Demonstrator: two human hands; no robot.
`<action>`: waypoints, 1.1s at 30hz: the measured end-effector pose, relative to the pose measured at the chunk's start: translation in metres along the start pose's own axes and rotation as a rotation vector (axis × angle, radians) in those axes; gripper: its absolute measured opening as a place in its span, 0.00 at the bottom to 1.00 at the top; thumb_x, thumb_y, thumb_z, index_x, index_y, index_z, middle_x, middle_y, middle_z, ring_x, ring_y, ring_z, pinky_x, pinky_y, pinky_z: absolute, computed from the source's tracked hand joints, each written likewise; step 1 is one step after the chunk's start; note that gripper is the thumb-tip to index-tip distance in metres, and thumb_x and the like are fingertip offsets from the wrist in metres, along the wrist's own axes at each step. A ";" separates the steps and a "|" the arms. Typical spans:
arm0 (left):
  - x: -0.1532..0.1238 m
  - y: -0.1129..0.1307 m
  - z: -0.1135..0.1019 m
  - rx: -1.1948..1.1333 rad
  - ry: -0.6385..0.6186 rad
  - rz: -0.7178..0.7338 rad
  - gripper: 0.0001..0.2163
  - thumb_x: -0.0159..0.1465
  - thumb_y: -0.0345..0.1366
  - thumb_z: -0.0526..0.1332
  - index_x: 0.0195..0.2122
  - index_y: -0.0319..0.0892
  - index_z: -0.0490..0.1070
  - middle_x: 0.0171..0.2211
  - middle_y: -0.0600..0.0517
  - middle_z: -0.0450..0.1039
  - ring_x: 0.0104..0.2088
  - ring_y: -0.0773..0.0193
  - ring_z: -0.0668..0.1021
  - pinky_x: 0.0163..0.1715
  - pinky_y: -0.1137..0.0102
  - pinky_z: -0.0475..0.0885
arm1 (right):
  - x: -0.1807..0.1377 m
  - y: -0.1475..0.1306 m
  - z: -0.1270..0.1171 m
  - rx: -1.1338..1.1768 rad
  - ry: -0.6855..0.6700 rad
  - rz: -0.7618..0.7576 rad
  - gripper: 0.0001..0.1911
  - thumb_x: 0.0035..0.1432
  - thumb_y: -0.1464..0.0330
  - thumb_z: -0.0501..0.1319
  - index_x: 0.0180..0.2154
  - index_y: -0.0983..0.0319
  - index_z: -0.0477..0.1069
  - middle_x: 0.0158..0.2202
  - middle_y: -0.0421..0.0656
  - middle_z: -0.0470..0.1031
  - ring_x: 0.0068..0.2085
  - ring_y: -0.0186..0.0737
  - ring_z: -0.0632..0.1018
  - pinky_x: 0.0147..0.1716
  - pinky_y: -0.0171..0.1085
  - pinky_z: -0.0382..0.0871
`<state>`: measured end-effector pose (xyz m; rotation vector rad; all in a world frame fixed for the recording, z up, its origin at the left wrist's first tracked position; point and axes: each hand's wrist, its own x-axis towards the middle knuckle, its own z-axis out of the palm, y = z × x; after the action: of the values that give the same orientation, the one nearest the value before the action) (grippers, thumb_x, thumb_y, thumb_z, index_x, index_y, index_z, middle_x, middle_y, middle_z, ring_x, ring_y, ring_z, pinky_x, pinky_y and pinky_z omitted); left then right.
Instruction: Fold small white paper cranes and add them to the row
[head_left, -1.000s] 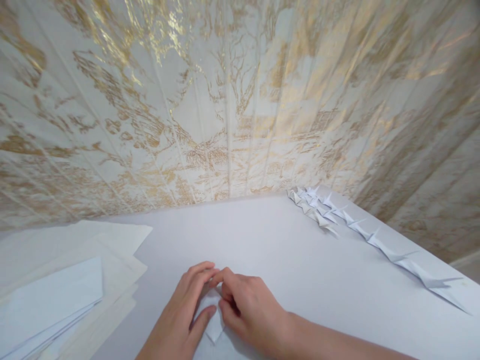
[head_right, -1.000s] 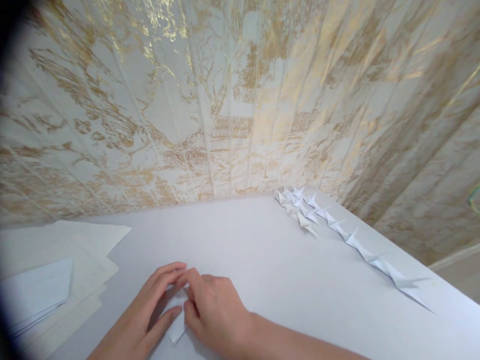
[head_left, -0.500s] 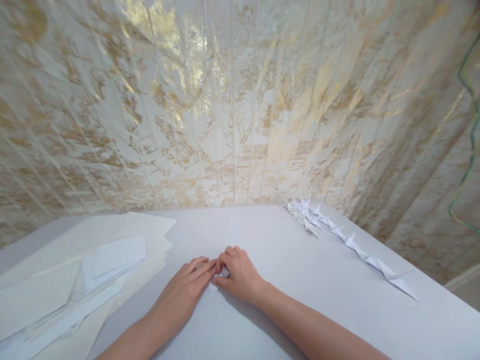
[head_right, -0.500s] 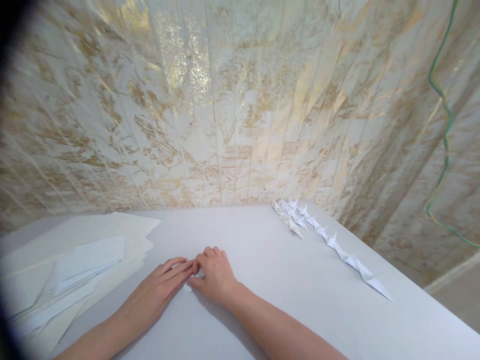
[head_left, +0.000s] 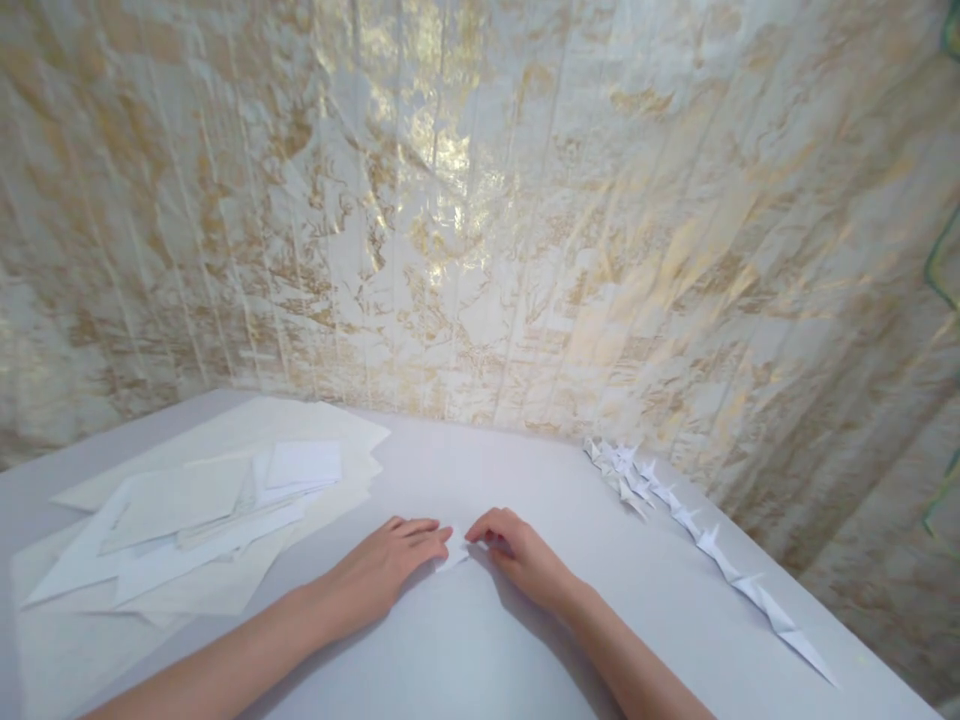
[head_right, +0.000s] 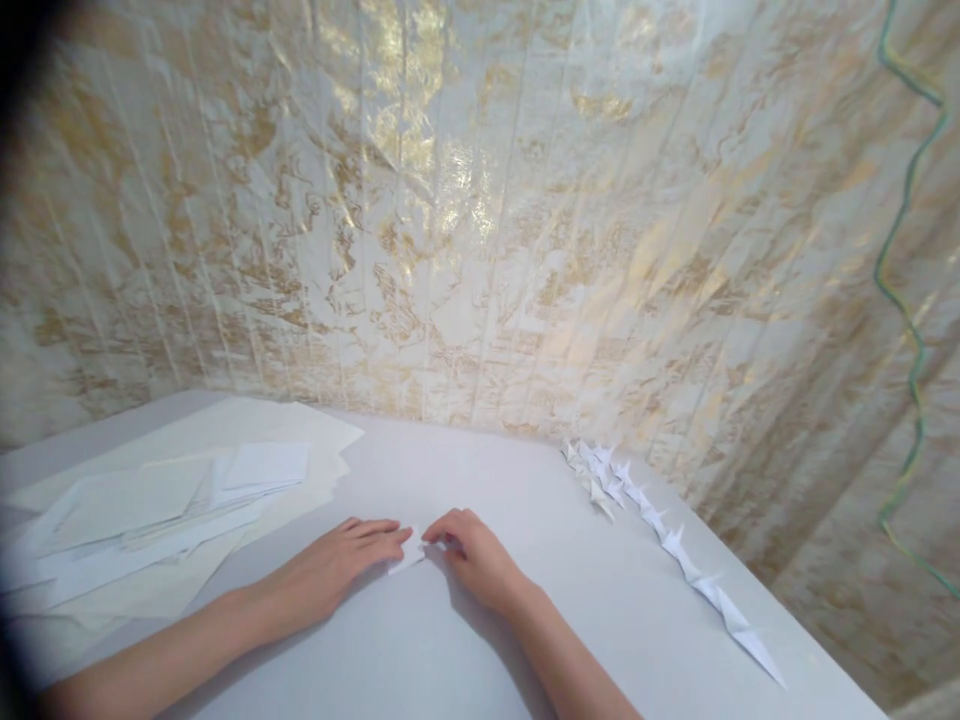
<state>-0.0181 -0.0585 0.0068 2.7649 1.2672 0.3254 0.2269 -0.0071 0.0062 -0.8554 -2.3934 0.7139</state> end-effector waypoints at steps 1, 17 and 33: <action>-0.001 0.000 0.000 -0.011 0.000 0.002 0.28 0.53 0.15 0.52 0.52 0.46 0.69 0.63 0.51 0.66 0.62 0.55 0.68 0.56 0.57 0.65 | 0.001 0.001 -0.001 0.000 -0.007 -0.017 0.23 0.50 0.88 0.55 0.41 0.59 0.73 0.41 0.42 0.75 0.44 0.40 0.75 0.47 0.38 0.67; 0.002 -0.011 0.001 0.039 0.032 0.131 0.19 0.62 0.21 0.54 0.52 0.44 0.69 0.62 0.50 0.68 0.59 0.52 0.71 0.54 0.61 0.63 | 0.016 0.014 -0.006 -0.046 -0.123 -0.287 0.11 0.68 0.72 0.54 0.45 0.58 0.74 0.49 0.47 0.75 0.48 0.41 0.74 0.50 0.41 0.69; -0.007 0.000 0.016 0.076 0.219 0.094 0.15 0.65 0.29 0.54 0.51 0.43 0.74 0.54 0.48 0.77 0.53 0.54 0.74 0.48 0.63 0.68 | 0.025 0.013 -0.003 0.061 -0.171 -0.139 0.08 0.67 0.68 0.58 0.40 0.57 0.76 0.46 0.45 0.75 0.44 0.41 0.74 0.45 0.41 0.69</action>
<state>-0.0191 -0.0637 -0.0104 2.9256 1.2182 0.6146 0.2172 0.0191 0.0071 -0.6184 -2.5374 0.8289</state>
